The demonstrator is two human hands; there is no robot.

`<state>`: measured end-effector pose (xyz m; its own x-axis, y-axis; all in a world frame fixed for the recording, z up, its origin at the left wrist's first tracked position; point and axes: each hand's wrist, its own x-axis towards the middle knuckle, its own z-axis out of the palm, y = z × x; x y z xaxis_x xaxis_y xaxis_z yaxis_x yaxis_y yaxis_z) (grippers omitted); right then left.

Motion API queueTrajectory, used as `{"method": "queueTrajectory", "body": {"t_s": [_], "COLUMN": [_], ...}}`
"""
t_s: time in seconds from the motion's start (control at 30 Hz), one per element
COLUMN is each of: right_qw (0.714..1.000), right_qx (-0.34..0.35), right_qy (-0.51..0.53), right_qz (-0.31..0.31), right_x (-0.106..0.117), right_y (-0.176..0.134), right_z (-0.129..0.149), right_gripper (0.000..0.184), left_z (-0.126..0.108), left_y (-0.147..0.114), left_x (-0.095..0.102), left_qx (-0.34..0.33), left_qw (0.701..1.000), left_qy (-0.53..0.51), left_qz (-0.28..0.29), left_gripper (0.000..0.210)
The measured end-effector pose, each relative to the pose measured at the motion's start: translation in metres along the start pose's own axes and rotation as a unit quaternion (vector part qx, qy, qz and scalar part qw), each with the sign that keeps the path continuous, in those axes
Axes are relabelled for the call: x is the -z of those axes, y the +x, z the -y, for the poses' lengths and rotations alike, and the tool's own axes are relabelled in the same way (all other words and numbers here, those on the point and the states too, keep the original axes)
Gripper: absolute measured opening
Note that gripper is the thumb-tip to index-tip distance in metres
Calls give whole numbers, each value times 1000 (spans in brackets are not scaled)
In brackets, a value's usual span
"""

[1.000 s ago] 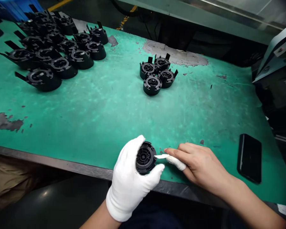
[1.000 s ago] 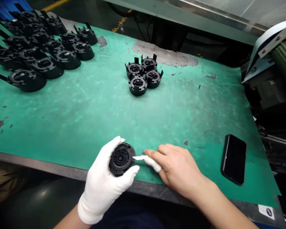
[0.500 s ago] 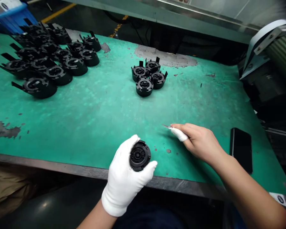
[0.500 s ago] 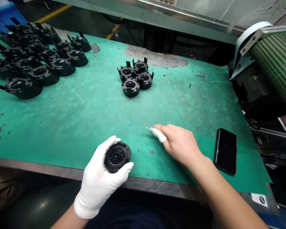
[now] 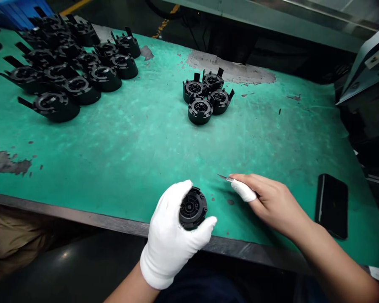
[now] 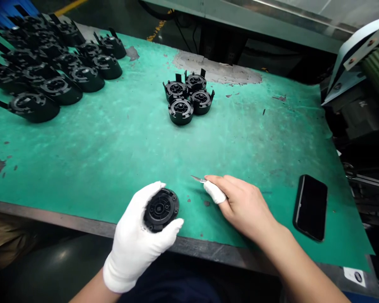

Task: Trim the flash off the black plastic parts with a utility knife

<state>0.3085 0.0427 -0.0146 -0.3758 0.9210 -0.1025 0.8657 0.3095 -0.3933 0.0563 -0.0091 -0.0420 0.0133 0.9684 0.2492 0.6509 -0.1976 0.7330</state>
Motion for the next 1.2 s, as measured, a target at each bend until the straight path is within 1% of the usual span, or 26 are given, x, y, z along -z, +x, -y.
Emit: {"method": "queueTrajectory", "body": {"t_s": [0.1,0.17,0.3,0.4,0.5,0.57,0.63,0.7,0.8,0.87,0.9,0.93,1.0,1.07,1.13,1.2], "right_qw": [993,983,958,942,916,889,865,846,810,788,780,772,757,743,738,733], "right_qx": [-33,-70,-147,-181,-211,-225,-220,-183,-93,-61,-63,-80,-137,-183,-200,-218], "right_qy": [116,169,243,282,341,398,451,501,578,612,622,628,630,628,628,630], "right_qz": [-10,2,25,21,14,14,15,17,15,-7,-28,-54,-107,-139,-145,-140], "right_x": [-7,-12,-14,-13,-16,-22,-30,-38,-52,-62,-67,-73,-82,-90,-95,-100], "right_y": [-9,-17,-34,-48,-58,-61,-63,-65,-71,-77,-81,-84,-89,-93,-96,-104], "right_z": [6,12,19,22,28,39,54,72,96,108,112,116,122,128,132,134], "right_gripper": [33,34,39,43,45,49,52,53,60,56,54,52,51,50,52,56], "left_z": [0,0,0,3,6,6,1,-8,-27,-38,-41,-43,-42,-37,-29,-20], "left_y": [0,1,0,-2,-3,-2,1,6,10,8,4,-1,-15,-30,-40,-44], "left_x": [0,1,1,1,2,6,16,29,48,54,55,54,50,44,38,35], "left_qx": [-4,-6,-3,-2,-5,7,43,103,199,235,247,253,244,201,145,101], "left_qw": [1000,1000,1000,1000,1000,999,995,982,933,907,902,900,913,942,973,988], "left_qy": [-1,2,4,9,2,-14,-50,-119,-229,-261,-267,-269,-259,-210,-124,-27], "left_qz": [2,2,10,7,16,43,73,107,193,231,235,230,200,165,131,114], "left_gripper": [74,73,74,84,98,100,96,84,60,49,47,47,50,49,44,39]}}
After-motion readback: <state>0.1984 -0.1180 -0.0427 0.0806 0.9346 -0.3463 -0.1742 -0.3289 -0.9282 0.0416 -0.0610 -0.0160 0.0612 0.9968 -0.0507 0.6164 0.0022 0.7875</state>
